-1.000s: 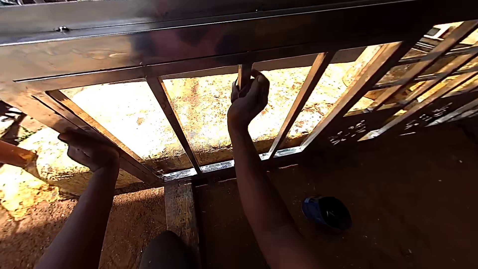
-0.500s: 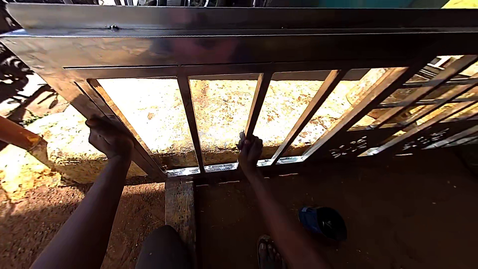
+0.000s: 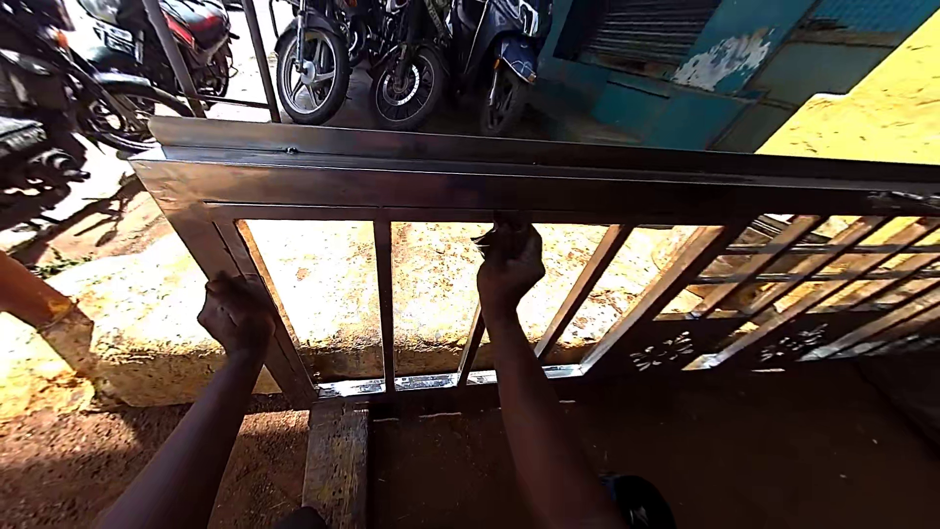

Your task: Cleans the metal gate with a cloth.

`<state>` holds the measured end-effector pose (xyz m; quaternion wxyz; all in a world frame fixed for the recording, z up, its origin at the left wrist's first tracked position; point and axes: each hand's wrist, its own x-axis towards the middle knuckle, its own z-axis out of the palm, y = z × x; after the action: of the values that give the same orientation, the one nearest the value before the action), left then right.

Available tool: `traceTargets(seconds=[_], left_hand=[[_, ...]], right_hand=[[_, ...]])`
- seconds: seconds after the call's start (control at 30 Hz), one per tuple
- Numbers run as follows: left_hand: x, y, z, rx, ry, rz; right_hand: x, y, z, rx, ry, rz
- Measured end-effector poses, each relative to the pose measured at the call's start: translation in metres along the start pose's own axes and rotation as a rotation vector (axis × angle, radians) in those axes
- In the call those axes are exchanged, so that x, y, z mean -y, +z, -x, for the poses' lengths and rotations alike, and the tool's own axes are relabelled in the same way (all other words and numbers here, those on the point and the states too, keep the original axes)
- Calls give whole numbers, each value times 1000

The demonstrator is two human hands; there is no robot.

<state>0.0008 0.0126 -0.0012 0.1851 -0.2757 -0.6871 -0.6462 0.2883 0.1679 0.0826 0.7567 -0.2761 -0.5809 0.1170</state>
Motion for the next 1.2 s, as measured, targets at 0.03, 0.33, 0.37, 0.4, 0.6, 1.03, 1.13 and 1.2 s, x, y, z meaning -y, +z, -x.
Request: traceTargets(seconds=[0.03,0.33,0.37,0.4,0.6,1.03,1.13,1.2], left_hand=[[2,-1,0,2,4,3],[-5,-6,4,20,13,-56],[-5,-7,4,19,1,-45],[-4,-7,4,20,-6,-35],[-4,-7,3,33,6,-56],[-7,-8,3,69,10,-61],[-4,-10,4,91,29,-62],[-5,-12,4,112,26,-68]], right_hand=[[2,2,-3,-9,-18,-8],[10,1,-5,-84,-106,231],[13,2,-5,-94,-83,241],[15,1,-5,-95,-68,252],[-14,-22,19,80,-112,238],[1,-79,0,344,-131,307],[33,-92,-29,177,-185,164],[50,-83,-50,53,-355,189]])
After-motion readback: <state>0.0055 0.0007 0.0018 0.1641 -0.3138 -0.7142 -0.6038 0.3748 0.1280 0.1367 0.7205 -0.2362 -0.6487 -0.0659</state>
